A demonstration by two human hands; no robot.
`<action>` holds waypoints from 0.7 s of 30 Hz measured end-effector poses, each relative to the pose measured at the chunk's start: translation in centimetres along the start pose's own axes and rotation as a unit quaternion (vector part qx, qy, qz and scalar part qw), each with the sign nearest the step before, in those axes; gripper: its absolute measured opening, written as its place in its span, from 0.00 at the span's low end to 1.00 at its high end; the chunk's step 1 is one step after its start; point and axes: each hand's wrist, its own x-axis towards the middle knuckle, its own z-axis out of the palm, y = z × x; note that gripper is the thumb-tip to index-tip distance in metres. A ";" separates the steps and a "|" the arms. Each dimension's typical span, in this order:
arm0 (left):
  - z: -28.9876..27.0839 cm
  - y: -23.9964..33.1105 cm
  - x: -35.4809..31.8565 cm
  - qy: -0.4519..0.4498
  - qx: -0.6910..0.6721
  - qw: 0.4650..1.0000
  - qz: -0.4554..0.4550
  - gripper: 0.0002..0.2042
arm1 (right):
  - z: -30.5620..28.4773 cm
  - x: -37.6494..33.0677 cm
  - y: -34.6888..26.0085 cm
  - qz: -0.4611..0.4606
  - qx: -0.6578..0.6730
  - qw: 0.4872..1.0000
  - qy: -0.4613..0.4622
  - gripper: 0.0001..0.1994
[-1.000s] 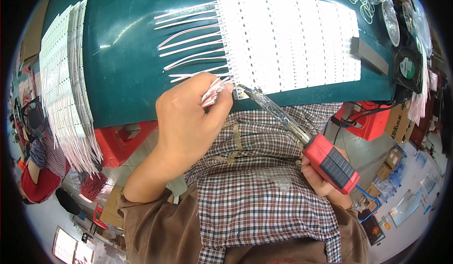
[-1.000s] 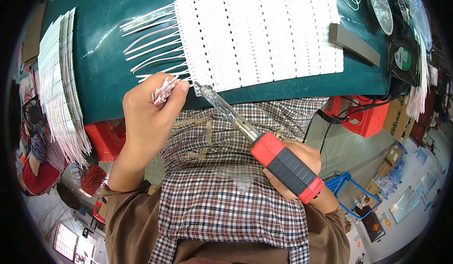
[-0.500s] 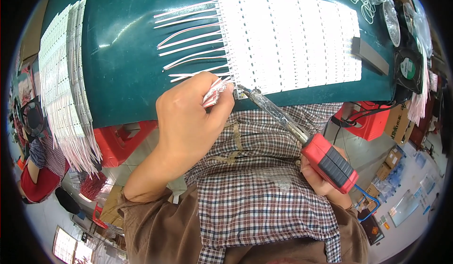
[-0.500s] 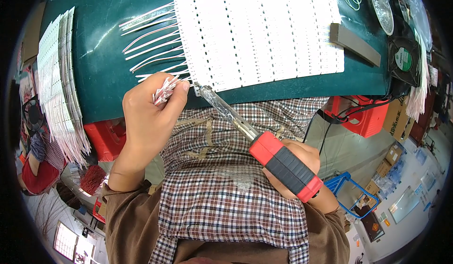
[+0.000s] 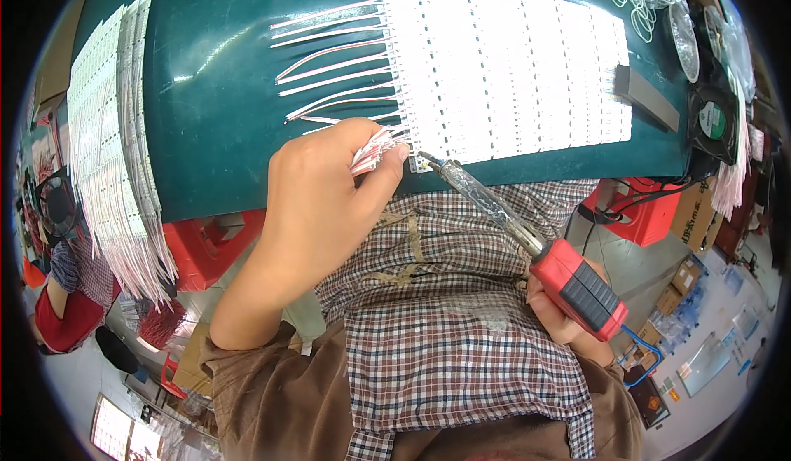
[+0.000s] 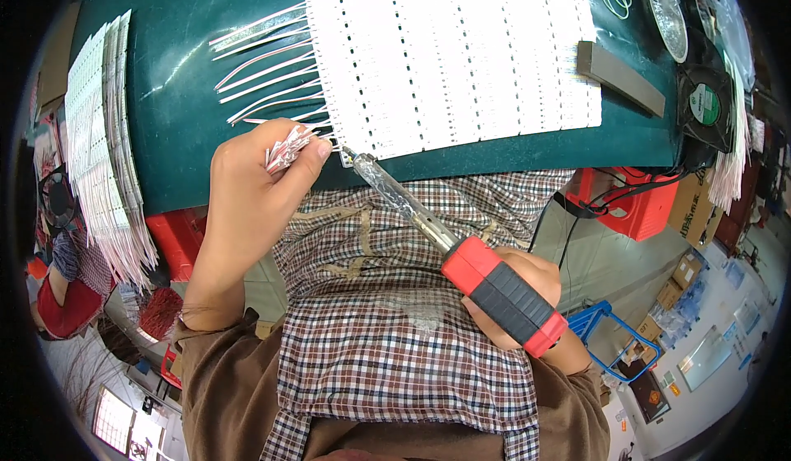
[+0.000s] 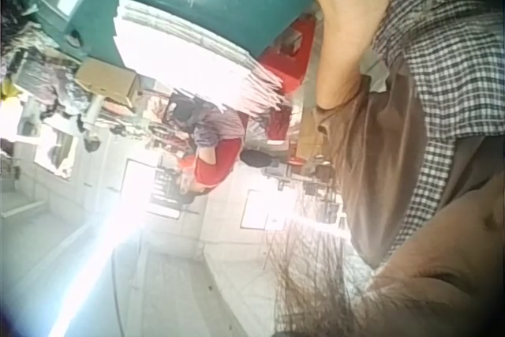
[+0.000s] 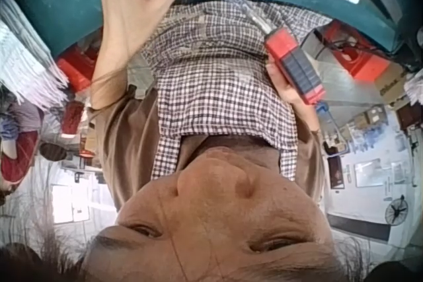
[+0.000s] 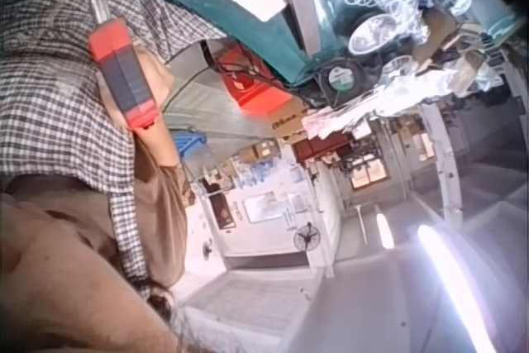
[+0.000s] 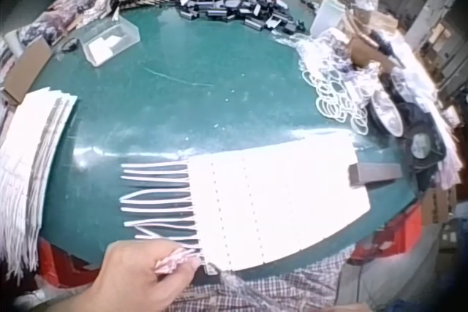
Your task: The person solders wire leads onto LED strip circuit boards using a soldering iron, sets the tool down, and picks up a black plastic housing.
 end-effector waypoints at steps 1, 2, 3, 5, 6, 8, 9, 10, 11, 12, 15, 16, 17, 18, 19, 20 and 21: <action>0.0 0.0 0.0 -0.001 0.009 1.000 0.001 0.09 | 0.0 0.0 0.0 0.002 0.004 1.000 -0.010 0.12; 0.1 0.1 0.0 -0.001 0.008 1.000 0.001 0.09 | 0.0 0.0 0.1 0.001 0.011 1.000 -0.011 0.11; 0.1 0.2 0.0 0.005 0.010 1.000 -0.002 0.09 | 0.0 0.1 0.0 0.003 0.008 1.000 -0.019 0.11; 0.3 0.3 0.0 0.011 0.013 1.000 -0.005 0.09 | 0.1 0.1 -0.2 0.029 0.042 0.999 -0.009 0.12; 0.3 0.3 0.0 0.017 0.023 1.000 0.002 0.09 | 0.0 0.2 -0.2 0.033 0.036 0.999 -0.015 0.12; 0.4 0.4 0.0 0.022 0.032 0.999 0.010 0.09 | -0.2 0.3 -0.3 0.036 0.031 0.998 -0.029 0.11; 0.4 0.5 0.0 0.029 0.032 0.999 0.011 0.09 | -0.2 0.3 -0.3 0.045 0.029 0.998 -0.041 0.11; 0.5 0.5 0.0 0.036 0.032 0.999 0.013 0.09 | -0.2 0.3 -0.3 0.039 0.024 0.999 -0.029 0.11; 0.5 0.5 -0.1 0.036 0.032 0.999 0.013 0.09 | -0.2 0.2 -0.2 0.032 0.015 0.999 -0.017 0.11; 0.5 0.6 -0.1 0.038 0.040 0.998 0.016 0.09 | -0.2 0.0 -0.1 0.034 0.019 0.999 -0.017 0.11; 0.5 0.7 -0.1 0.038 0.052 0.998 0.018 0.08 | 0.0 -1.1 0.3 0.016 -0.007 1.000 -0.014 0.10; 0.5 0.7 -0.1 0.037 0.057 0.998 0.015 0.08 | 0.6 -1.5 0.5 0.050 0.031 0.998 0.000 0.10; 0.4 0.7 -0.1 0.037 0.056 0.998 0.016 0.08 | 0.7 -1.9 0.7 0.067 0.049 0.997 0.006 0.10; 0.3 0.7 -0.1 0.025 0.075 0.997 0.023 0.08 | 0.8 -2.3 0.8 0.084 0.068 0.994 0.014 0.10; 0.1 0.7 -0.1 0.014 0.093 0.995 0.030 0.08 | 0.7 -2.5 0.9 0.089 0.072 0.993 0.011 0.10; -0.1 0.6 -0.1 0.014 0.093 0.995 0.030 0.08 | 0.7 -2.7 1.1 0.092 0.075 0.993 0.009 0.10; -0.3 0.5 -0.1 -0.010 0.062 0.998 0.011 0.07 | 0.6 -2.7 1.1 0.094 0.077 0.993 0.007 0.11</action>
